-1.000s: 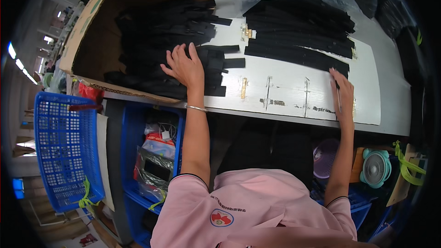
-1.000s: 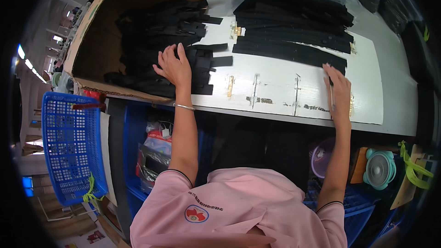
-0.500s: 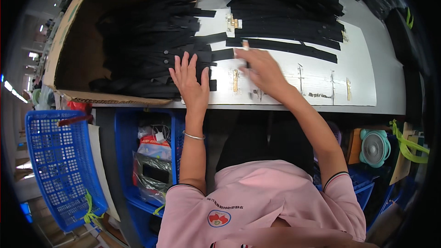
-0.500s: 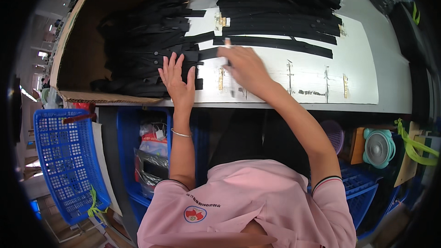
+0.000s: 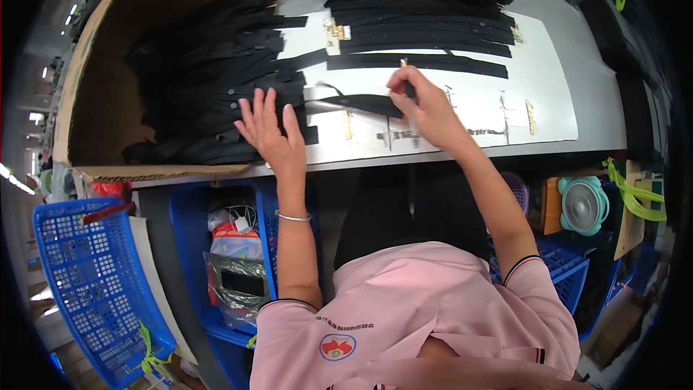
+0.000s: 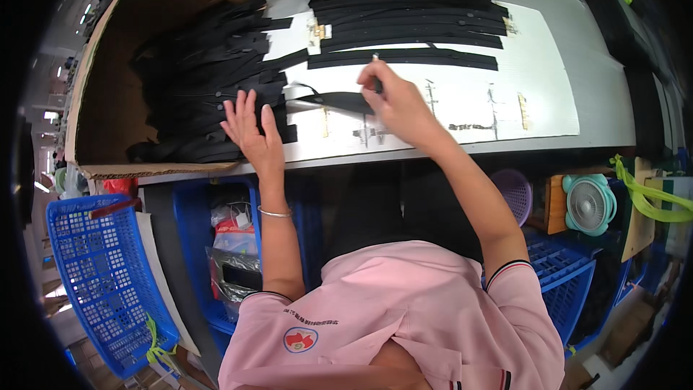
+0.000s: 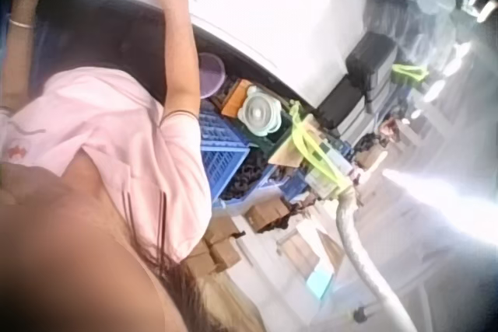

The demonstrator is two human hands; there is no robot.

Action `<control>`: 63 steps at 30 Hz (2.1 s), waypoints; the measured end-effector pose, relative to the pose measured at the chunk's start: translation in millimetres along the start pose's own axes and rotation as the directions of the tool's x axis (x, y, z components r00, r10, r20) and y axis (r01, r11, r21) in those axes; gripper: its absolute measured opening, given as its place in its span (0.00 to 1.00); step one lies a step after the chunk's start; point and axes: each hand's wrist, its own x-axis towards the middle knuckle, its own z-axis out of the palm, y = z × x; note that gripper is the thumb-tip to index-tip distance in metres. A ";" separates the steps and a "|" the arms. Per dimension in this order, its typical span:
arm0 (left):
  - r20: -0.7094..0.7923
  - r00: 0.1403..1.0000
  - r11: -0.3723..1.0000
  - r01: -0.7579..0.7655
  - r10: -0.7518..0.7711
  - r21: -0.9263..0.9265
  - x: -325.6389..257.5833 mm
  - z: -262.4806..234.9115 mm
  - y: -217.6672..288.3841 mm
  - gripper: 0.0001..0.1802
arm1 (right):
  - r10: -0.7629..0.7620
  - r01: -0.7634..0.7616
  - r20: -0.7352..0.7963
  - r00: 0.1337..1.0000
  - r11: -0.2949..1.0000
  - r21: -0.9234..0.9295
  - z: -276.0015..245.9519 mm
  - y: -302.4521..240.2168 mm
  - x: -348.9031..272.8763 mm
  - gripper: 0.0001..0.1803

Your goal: Marking and organizing black zipper strips at a workstation.

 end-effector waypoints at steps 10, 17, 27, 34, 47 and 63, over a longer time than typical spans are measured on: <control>0.439 0.809 0.919 -0.309 0.390 -0.245 -15.2 13.3 94.4 0.21 | 0.129 -0.189 -0.160 0.979 0.876 -0.444 -120.1 42.3 -59.4 0.09; 0.469 0.780 0.910 -0.371 0.414 -0.186 -30.9 41.7 118.6 0.20 | -0.574 0.067 -0.303 0.761 0.533 -0.843 -99.6 84.9 -97.8 0.18; 0.394 0.852 0.921 -0.227 0.345 -0.316 -43.8 45.7 143.8 0.14 | -0.643 0.022 -0.317 0.697 0.461 -0.887 -104.1 90.9 -123.3 0.20; 0.379 0.852 0.916 -0.247 0.361 -0.316 -47.8 51.1 154.2 0.13 | -0.627 0.022 -0.293 0.722 0.443 -0.896 -97.5 92.5 -126.9 0.14; 0.506 0.802 0.949 -0.257 0.316 -0.184 -75.5 25.2 138.5 0.33 | -0.588 -0.128 -0.418 0.692 0.470 -0.873 -138.6 116.9 -134.7 0.15; 0.428 0.887 0.985 -0.144 0.171 -0.095 -83.7 6.6 99.2 0.44 | -0.265 -0.128 -0.636 0.725 0.855 -0.502 -103.1 64.1 -109.2 0.13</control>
